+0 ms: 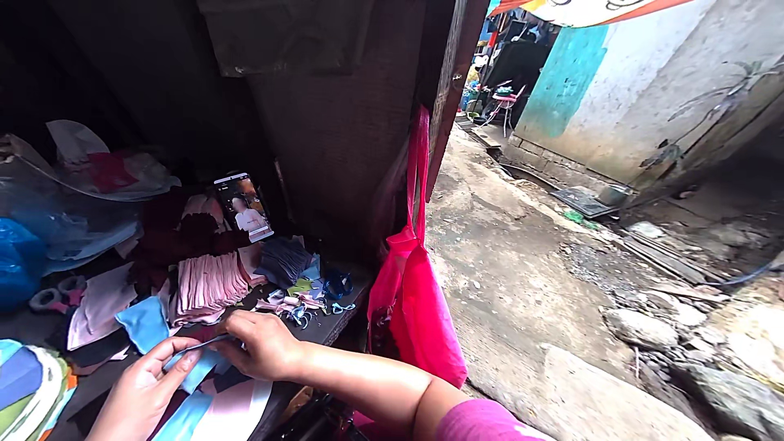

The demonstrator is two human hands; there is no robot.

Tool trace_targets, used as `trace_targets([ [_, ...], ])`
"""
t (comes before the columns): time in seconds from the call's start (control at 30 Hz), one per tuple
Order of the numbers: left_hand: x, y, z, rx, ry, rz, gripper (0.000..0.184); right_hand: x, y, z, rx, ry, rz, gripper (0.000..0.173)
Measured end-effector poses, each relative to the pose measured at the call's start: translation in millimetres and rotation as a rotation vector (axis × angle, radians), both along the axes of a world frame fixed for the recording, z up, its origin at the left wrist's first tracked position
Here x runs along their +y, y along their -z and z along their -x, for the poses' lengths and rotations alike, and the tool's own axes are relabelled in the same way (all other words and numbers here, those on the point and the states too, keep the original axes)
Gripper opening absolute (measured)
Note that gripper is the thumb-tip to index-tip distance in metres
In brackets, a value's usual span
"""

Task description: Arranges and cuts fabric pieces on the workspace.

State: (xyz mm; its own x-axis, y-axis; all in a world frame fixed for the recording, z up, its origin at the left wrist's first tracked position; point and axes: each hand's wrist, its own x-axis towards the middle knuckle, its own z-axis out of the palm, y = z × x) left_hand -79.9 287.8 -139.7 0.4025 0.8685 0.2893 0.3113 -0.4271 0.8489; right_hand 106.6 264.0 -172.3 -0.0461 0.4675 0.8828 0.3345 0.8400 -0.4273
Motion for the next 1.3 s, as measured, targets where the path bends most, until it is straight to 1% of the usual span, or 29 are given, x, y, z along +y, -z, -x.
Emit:
trace_targets([
  [0.5,-1.2,1.3,-3.6,0.016,-0.019,-0.003,0.013,-0.2,0.9,0.0,-0.019,0.009,0.013,0.009],
  [0.9,-0.2,4.8,-0.2,-0.025,-0.036,-0.001,0.013,-1.3,4.0,1.7,-0.006,0.019,0.040,0.012],
  [1.07,-1.0,0.0,5.8,-0.027,-0.050,0.019,0.013,-8.1,-7.7,-1.2,0.066,0.013,0.182,0.013],
  [1.13,-0.4,-5.2,9.2,-0.037,-0.062,0.031,0.011,-9.7,-19.6,-6.7,0.029,-0.013,0.183,0.014],
  [1.2,1.6,-9.1,12.3,-0.061,-0.089,0.050,0.009,-15.5,-38.4,-12.6,-0.057,-0.037,0.177,0.015],
  [1.3,6.0,-14.0,16.1,-0.144,-0.129,0.085,0.012,-29.9,-63.5,-14.1,-0.316,-0.024,0.243,0.014],
])
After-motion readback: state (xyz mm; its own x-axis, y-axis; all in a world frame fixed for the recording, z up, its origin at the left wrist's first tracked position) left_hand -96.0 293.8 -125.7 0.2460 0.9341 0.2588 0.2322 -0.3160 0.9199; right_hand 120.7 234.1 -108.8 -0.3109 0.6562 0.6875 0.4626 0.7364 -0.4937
